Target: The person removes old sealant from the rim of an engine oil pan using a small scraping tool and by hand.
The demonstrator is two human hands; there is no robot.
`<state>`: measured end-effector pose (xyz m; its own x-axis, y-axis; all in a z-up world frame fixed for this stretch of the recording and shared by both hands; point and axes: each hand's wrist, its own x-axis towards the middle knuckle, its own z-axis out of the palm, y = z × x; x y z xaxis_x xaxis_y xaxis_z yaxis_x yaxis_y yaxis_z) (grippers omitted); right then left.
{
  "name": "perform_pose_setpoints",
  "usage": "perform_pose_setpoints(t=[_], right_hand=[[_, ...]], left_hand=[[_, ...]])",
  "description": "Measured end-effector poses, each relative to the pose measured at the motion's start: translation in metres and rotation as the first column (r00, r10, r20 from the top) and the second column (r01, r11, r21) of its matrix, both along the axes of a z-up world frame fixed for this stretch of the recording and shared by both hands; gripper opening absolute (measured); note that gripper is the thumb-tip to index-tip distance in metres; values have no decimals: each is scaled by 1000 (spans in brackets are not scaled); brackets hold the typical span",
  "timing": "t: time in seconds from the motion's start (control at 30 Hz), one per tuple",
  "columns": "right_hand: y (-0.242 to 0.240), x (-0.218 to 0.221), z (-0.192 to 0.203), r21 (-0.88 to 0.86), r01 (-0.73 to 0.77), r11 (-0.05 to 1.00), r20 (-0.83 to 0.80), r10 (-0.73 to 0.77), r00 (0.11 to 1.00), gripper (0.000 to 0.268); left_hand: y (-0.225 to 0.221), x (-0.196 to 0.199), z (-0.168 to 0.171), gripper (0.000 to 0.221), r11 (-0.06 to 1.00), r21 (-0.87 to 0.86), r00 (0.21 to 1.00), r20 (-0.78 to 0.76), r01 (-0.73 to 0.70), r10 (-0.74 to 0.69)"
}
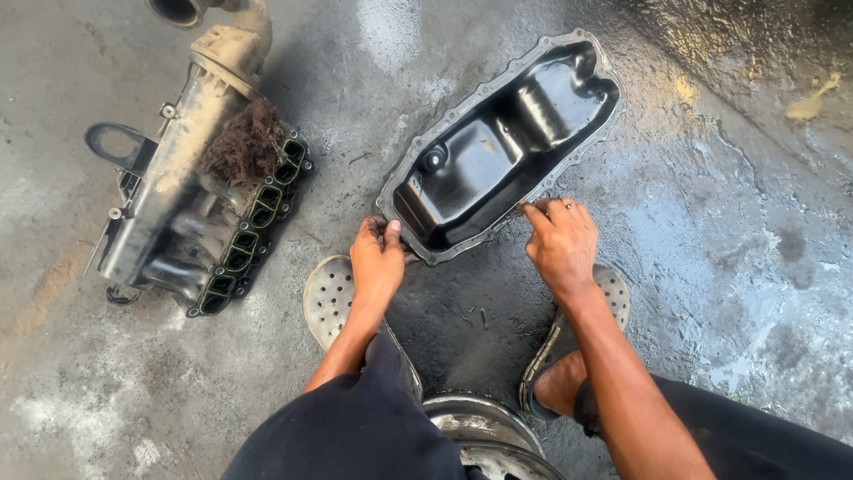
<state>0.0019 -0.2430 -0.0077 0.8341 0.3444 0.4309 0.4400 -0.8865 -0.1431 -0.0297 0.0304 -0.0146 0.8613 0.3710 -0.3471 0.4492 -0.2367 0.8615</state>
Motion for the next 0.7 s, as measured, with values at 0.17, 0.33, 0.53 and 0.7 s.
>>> perform_pose_setpoints(t=[0.17, 0.33, 0.53, 0.7], right_hand=[[7, -11, -19, -13, 146, 989, -155, -146, 977, 28], [26, -27, -17, 160, 132, 978, -56, -124, 991, 31], [18, -19, -5, 63, 198, 978, -176, -185, 967, 25], [27, -27, -7, 119, 161, 980, -106, -149, 983, 24]], left_hand=[[-4, 0, 5, 22, 992, -117, 999, -20, -44, 42], [-3, 0, 5, 23, 996, -83, 999, -19, -41, 39], [-2, -1, -1, 22, 996, -87, 999, -14, -30, 29], [-4, 2, 0, 23, 983, -169, 998, -7, -70, 70]])
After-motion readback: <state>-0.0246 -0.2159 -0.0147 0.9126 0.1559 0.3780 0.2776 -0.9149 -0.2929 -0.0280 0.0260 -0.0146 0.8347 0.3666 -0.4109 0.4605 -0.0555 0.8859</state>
